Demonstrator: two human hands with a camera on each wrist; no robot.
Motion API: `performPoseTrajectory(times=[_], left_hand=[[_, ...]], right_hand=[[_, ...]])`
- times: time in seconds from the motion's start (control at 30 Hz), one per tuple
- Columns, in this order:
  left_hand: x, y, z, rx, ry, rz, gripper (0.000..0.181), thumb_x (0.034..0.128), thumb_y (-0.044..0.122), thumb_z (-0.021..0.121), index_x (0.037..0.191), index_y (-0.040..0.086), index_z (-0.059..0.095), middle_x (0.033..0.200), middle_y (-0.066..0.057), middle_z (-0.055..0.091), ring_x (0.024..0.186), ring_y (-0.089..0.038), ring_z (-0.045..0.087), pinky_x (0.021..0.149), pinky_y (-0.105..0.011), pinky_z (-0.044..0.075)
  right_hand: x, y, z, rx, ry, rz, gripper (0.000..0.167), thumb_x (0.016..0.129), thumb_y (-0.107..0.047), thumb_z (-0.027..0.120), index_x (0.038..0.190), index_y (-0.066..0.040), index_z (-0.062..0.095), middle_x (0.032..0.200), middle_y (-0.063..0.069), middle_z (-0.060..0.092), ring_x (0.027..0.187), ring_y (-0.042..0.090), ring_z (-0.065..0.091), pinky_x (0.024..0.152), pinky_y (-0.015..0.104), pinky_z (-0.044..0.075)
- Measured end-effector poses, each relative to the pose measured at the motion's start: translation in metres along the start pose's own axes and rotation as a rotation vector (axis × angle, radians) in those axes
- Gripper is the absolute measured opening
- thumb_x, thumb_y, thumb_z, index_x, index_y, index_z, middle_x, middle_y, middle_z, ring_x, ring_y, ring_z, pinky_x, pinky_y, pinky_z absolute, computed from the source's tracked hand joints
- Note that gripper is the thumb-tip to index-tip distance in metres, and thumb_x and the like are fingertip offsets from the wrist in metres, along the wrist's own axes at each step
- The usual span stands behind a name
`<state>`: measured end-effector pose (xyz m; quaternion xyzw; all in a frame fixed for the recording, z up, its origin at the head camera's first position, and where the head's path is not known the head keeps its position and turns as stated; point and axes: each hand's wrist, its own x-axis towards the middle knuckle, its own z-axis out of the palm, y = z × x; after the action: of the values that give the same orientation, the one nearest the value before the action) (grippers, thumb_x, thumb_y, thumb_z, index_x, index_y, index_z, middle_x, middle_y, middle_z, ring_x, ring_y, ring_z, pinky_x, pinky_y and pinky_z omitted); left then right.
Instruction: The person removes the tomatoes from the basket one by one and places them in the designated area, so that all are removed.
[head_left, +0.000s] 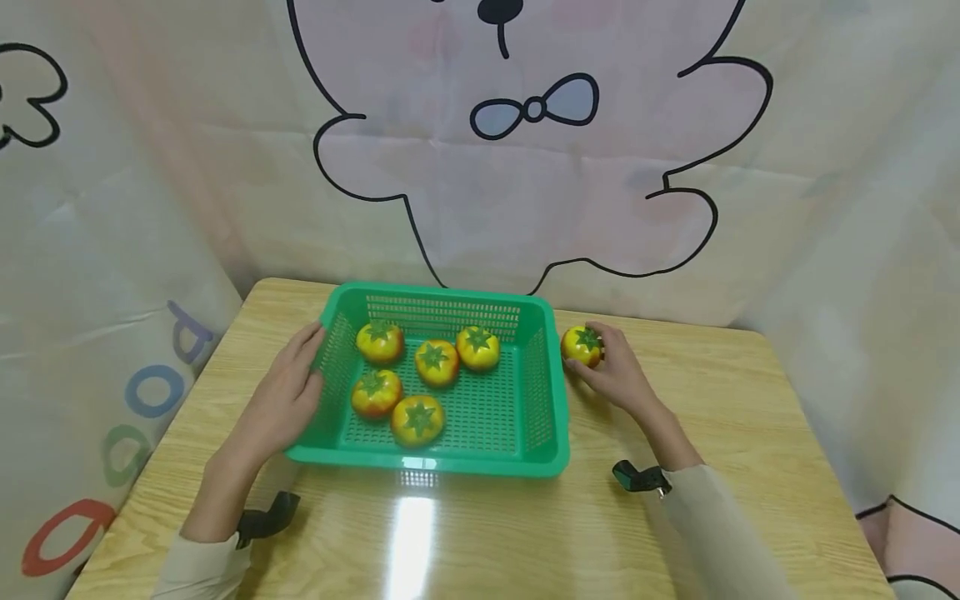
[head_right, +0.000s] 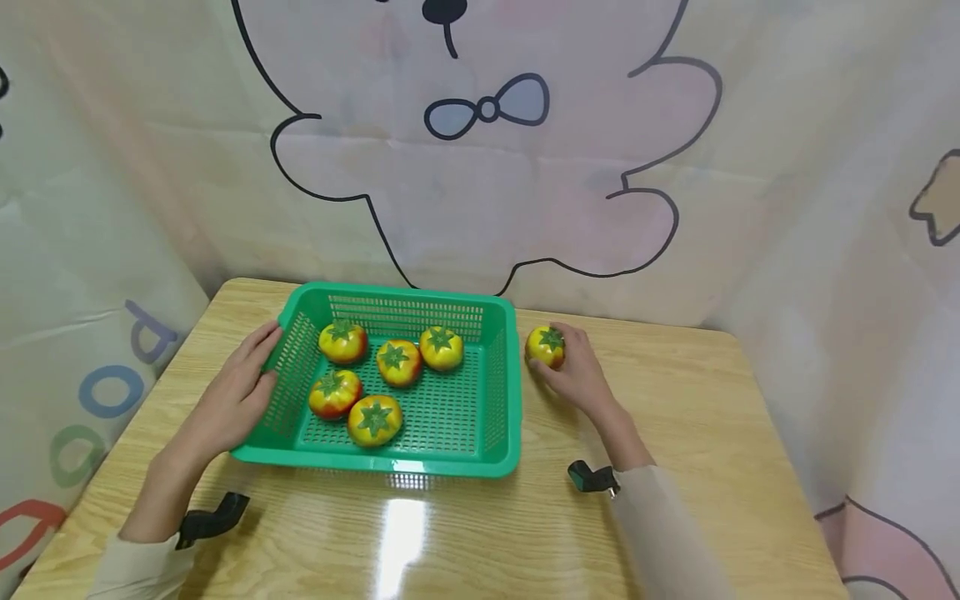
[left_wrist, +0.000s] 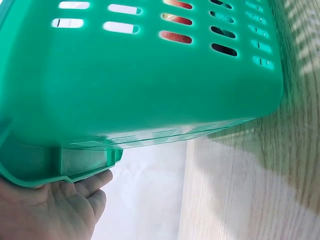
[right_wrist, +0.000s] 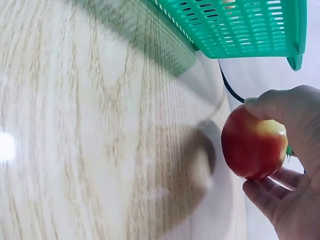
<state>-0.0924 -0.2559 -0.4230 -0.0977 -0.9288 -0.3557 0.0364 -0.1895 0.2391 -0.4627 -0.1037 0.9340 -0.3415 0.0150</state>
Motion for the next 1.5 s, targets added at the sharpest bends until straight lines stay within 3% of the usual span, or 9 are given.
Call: performPoseTrajectory(times=[0.33,0.8,1.2,1.5], left_hand=[[0.001,-0.003,0.005,-0.009,0.007,0.024,0.058,0.1102,0.01,0.037,0.166,-0.003,0.026,0.175,-0.024,0.021,0.161,-0.05,0.021,0.125,-0.073,0.023],[0.0,0.0,0.004,-0.01,0.012,0.007,0.059,0.1101,0.011,0.036,0.166,-0.001,0.026,0.176,-0.022,0.021,0.161,-0.049,0.02,0.126,-0.073,0.023],[0.001,-0.001,0.003,-0.015,0.005,0.007,0.059,0.1104,0.011,0.035,0.167,-0.002,0.025,0.176,-0.022,0.02,0.162,-0.049,0.019,0.126,-0.073,0.022],[0.001,-0.002,0.006,-0.028,-0.004,0.004,0.058,0.1114,0.013,0.034,0.167,-0.002,0.023,0.177,-0.021,0.018,0.162,-0.048,0.018,0.126,-0.073,0.023]], right_hand=[[-0.004,0.007,-0.001,-0.037,0.002,0.027,0.074,0.1,-0.022,0.073,0.16,0.001,0.037,0.157,0.032,0.041,0.139,0.049,0.049,0.111,0.066,0.051],[-0.006,0.007,0.003,-0.026,0.006,0.031,0.077,0.1,-0.021,0.072,0.162,0.001,0.033,0.159,0.034,0.037,0.142,0.051,0.047,0.114,0.067,0.048],[-0.011,-0.004,-0.003,-0.05,-0.015,0.038,0.082,0.099,-0.024,0.074,0.164,-0.002,0.03,0.164,0.034,0.027,0.146,0.053,0.041,0.115,0.072,0.044],[-0.016,-0.017,-0.01,-0.07,-0.01,-0.019,0.082,0.098,-0.027,0.075,0.163,-0.002,0.032,0.168,0.034,0.021,0.153,0.056,0.03,0.117,0.076,0.038]])
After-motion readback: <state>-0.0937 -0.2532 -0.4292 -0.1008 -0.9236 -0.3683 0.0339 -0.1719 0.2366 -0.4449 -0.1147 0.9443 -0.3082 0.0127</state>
